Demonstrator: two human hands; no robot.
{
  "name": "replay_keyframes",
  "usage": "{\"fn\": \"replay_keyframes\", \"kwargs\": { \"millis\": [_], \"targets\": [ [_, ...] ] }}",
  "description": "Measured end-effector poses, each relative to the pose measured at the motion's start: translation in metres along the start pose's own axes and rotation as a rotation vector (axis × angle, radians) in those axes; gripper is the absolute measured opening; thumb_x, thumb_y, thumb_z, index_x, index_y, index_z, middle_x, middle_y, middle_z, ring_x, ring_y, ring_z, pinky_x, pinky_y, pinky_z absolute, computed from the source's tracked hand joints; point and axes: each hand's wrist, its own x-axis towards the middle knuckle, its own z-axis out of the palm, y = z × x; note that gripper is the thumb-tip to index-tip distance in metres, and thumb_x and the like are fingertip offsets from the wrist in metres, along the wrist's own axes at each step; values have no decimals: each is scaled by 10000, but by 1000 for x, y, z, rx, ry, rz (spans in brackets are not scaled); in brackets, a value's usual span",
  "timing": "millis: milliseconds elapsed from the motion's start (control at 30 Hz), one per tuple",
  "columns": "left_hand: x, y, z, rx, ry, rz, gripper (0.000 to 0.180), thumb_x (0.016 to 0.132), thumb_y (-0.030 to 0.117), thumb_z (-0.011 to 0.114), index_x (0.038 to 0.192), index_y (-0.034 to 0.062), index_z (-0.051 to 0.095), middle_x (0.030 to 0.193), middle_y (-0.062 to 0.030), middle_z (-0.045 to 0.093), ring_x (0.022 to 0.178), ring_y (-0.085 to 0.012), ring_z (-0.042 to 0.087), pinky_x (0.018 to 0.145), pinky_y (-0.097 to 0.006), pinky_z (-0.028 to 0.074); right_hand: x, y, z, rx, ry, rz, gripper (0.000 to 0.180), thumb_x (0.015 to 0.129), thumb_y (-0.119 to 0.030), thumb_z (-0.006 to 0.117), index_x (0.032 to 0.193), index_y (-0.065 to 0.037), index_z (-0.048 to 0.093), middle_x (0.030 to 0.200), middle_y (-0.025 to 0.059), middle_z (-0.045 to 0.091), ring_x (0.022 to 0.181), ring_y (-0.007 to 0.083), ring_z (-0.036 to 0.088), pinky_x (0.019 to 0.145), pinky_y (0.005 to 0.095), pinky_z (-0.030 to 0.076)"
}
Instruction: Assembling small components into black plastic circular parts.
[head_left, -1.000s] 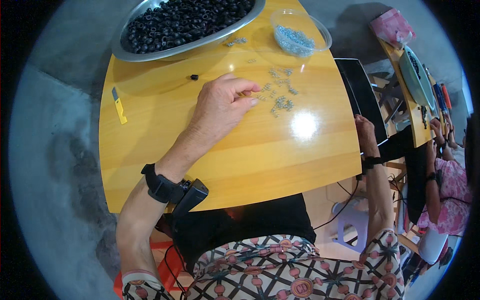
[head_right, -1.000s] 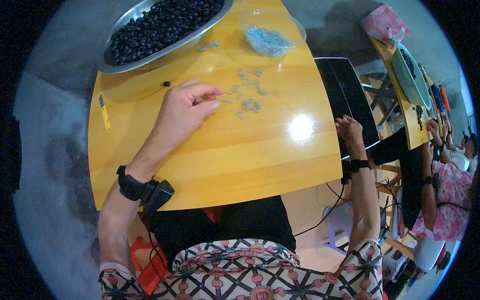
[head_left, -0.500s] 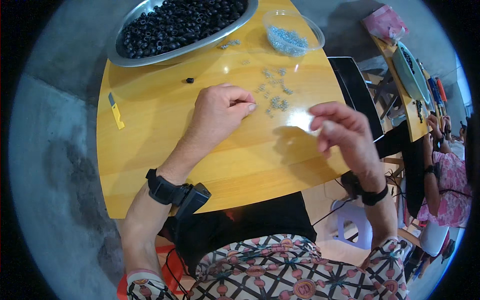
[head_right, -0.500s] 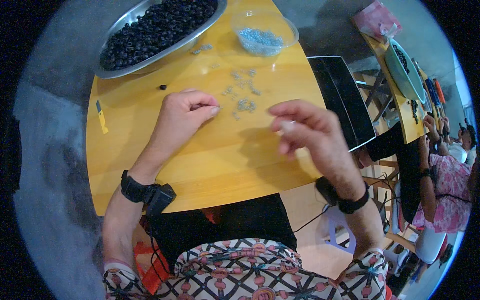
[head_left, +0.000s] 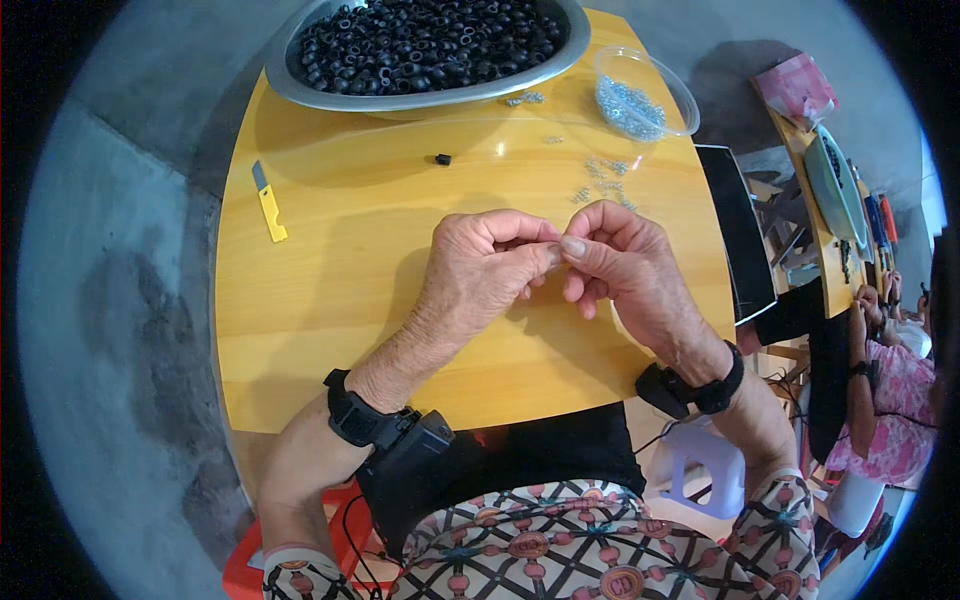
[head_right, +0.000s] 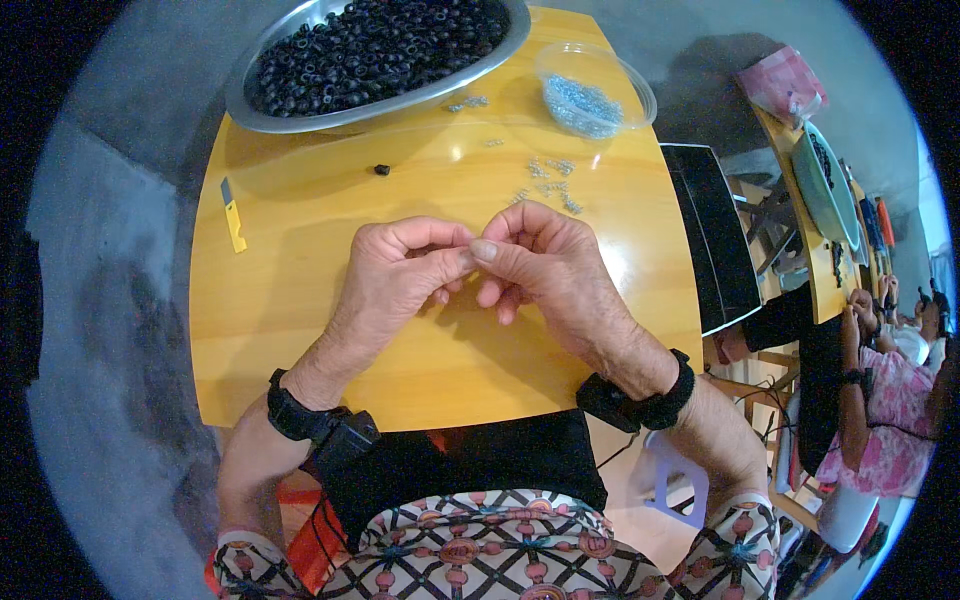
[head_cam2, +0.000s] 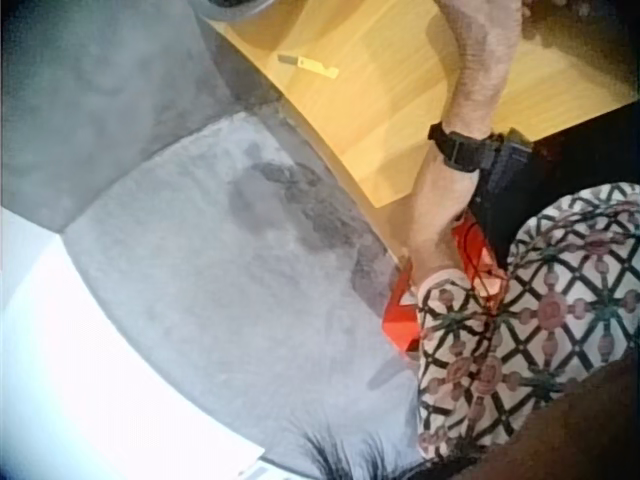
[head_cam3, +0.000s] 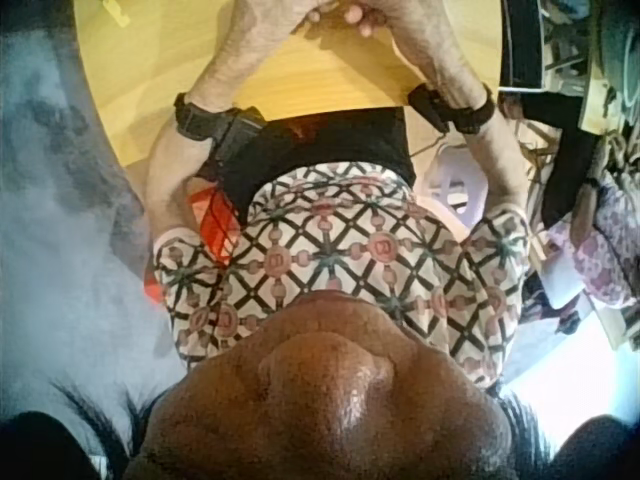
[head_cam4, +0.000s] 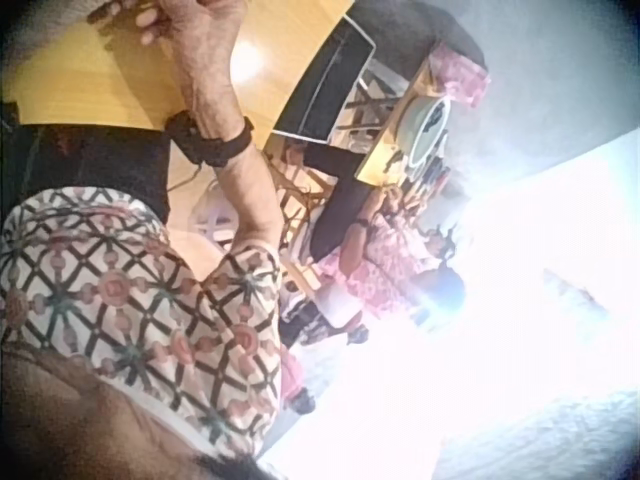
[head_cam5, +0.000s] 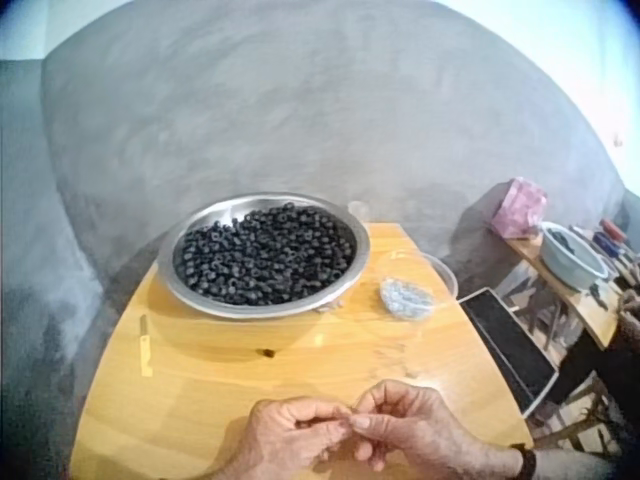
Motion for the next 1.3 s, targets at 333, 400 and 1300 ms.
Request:
{"fn": "replay_keyframes", "kwargs": {
  "millis": [333, 400, 1300],
  "targets": [
    [20, 7, -44, 275, 205, 511, 132, 775, 83, 715, 855, -15, 679, 760, -28, 638, 667, -73, 583, 570, -197, 464, 12, -13, 16, 252, -145, 17, 146, 924, -170, 544, 929, -24, 551, 889, 112, 632, 576, 111, 604, 464, 198, 460],
    [26, 10, -57, 251, 345, 522, 132, 771, 79, 718, 860, -9, 675, 760, -22, 628, 676, -68, 577, 574, -202, 460, 17, -13, 21, 300, -211, 22, 156, 925, -180, 544, 933, -24, 550, 923, 125, 634, 583, 115, 611, 461, 200, 460],
    [48, -14, -70, 790, 494, 516, 131, 729, 52, 678, 857, 27, 679, 812, -99, 644, 704, -237, 628, 630, -313, 493, 68, 6, 5, 433, -431, 225, 205, 937, -209, 521, 965, -15, 582, 736, 21, 602, 525, 79, 527, 423, 168, 391]
  ]
}}
